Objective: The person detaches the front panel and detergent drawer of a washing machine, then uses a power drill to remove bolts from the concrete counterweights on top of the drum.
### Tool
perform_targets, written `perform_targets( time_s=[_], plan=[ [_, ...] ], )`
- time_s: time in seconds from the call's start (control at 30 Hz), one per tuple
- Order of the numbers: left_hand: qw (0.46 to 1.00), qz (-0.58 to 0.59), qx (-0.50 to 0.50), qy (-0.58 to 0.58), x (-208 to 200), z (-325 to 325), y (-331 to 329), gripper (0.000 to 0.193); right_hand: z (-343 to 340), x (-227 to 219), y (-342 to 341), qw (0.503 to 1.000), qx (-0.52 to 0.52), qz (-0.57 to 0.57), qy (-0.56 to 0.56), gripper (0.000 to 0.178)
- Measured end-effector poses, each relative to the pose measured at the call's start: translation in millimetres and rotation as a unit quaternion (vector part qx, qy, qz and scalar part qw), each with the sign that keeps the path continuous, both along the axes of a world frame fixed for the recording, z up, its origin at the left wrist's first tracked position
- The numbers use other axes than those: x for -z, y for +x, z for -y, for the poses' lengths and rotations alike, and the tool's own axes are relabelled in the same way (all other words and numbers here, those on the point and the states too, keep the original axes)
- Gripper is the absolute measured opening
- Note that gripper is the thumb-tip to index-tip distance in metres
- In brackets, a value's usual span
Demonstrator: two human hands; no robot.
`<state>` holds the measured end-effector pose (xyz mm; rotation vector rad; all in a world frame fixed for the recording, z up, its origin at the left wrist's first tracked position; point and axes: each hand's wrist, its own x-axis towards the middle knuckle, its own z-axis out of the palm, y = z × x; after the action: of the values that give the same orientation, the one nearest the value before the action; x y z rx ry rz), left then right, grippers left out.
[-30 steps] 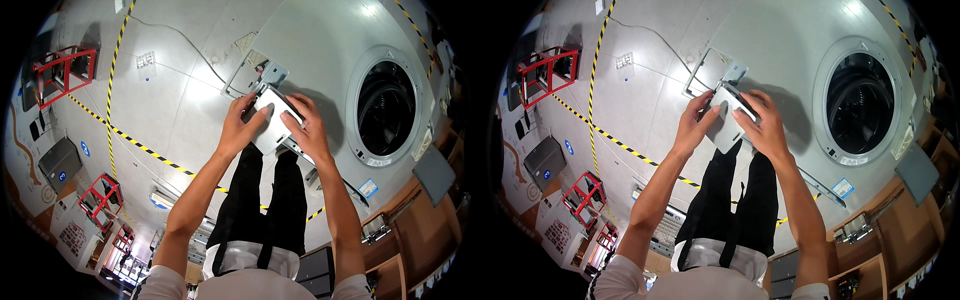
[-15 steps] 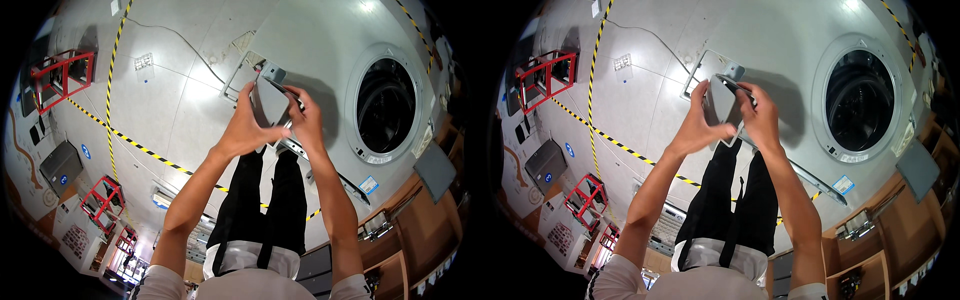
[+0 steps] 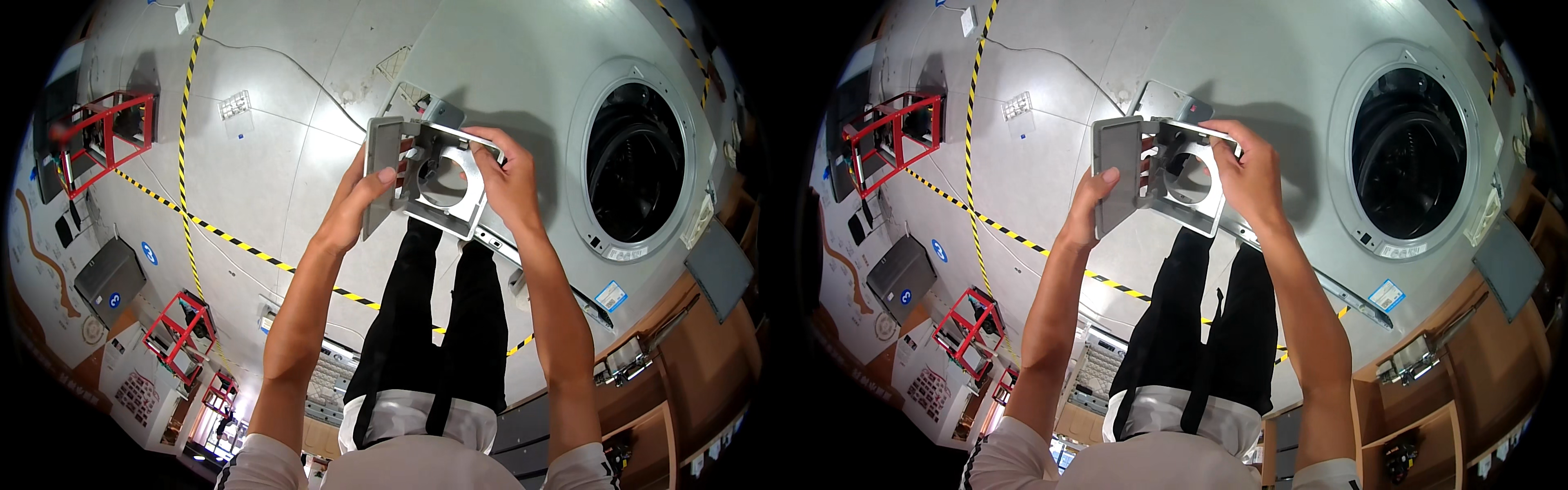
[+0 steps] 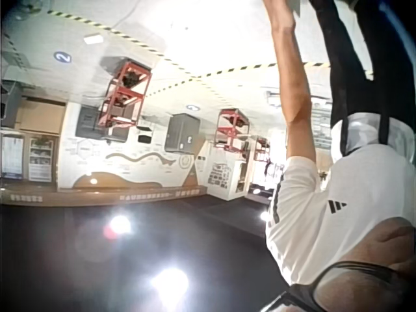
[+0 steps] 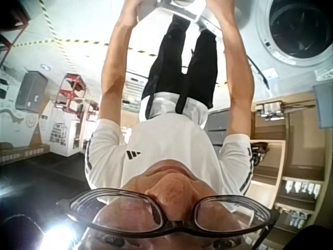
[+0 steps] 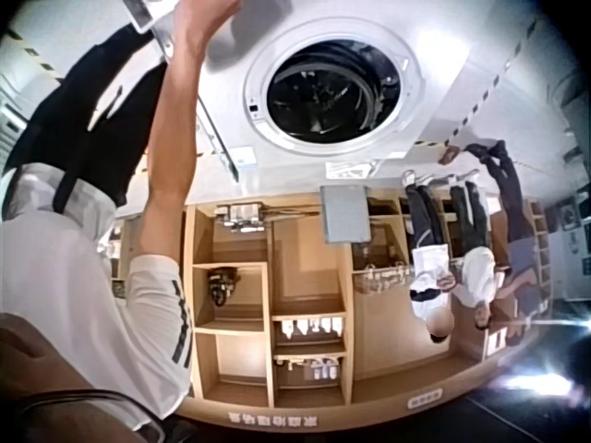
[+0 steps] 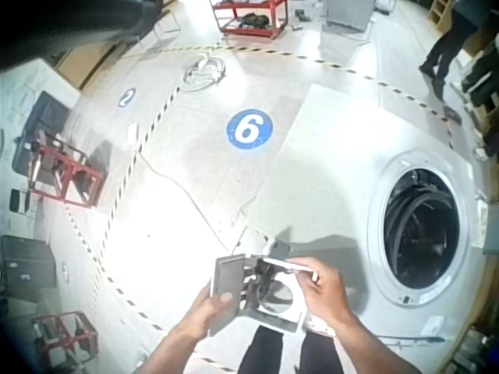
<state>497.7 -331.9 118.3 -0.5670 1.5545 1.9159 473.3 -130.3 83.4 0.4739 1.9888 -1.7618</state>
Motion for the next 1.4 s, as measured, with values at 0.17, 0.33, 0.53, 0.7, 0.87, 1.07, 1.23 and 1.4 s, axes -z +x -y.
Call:
perform_targets(
  time_s=[0.17, 0.33, 0.53, 0.7, 0.87, 1.07, 1.23, 1.4],
  plan=[
    [0.999, 0.019, -0.011, 0.031, -25.5, 12.0, 11.2, 0.084, 3.7, -25.3, 5.4, 0.999, 0.023, -0.008, -0.034, 0.020],
    [0.998, -0.009, -0.021, 0.062, -50.5, 29.2, 34.9, 0.088, 10.8, -59.0, 18.4, 0.997, 0.004, -0.066, -0.044, 0.021],
    [0.993, -0.084, -0.021, 0.075, -77.4, 32.8, 62.9, 0.103, 19.9, -92.1, 39.1, 0.992, -0.022, -0.117, -0.033, 0.022],
    [0.998, -0.060, -0.015, -0.007, -86.7, 24.1, 83.9, 0.085, 31.5, -92.0, 72.4, 0.992, -0.014, -0.064, -0.103, 0.020],
    [0.982, -0.105, 0.057, -0.147, -75.2, 20.0, 97.3, 0.066, 27.8, -87.6, 102.2, 0.965, -0.010, 0.043, -0.259, 0.054],
    [0.921, -0.160, 0.134, -0.330, -74.3, 0.7, 93.5, 0.088, 33.8, -95.1, 104.9, 0.973, -0.001, 0.063, -0.222, 0.055],
    [0.955, -0.122, 0.105, -0.250, -64.8, 4.4, 89.4, 0.076, 29.7, -87.1, 100.3, 0.992, -0.006, -0.052, -0.111, 0.035],
    [0.999, 0.009, 0.012, -0.041, -48.2, 17.6, 85.0, 0.059, 33.8, -88.5, 92.7, 0.991, -0.016, -0.062, -0.122, 0.036]
  ],
)
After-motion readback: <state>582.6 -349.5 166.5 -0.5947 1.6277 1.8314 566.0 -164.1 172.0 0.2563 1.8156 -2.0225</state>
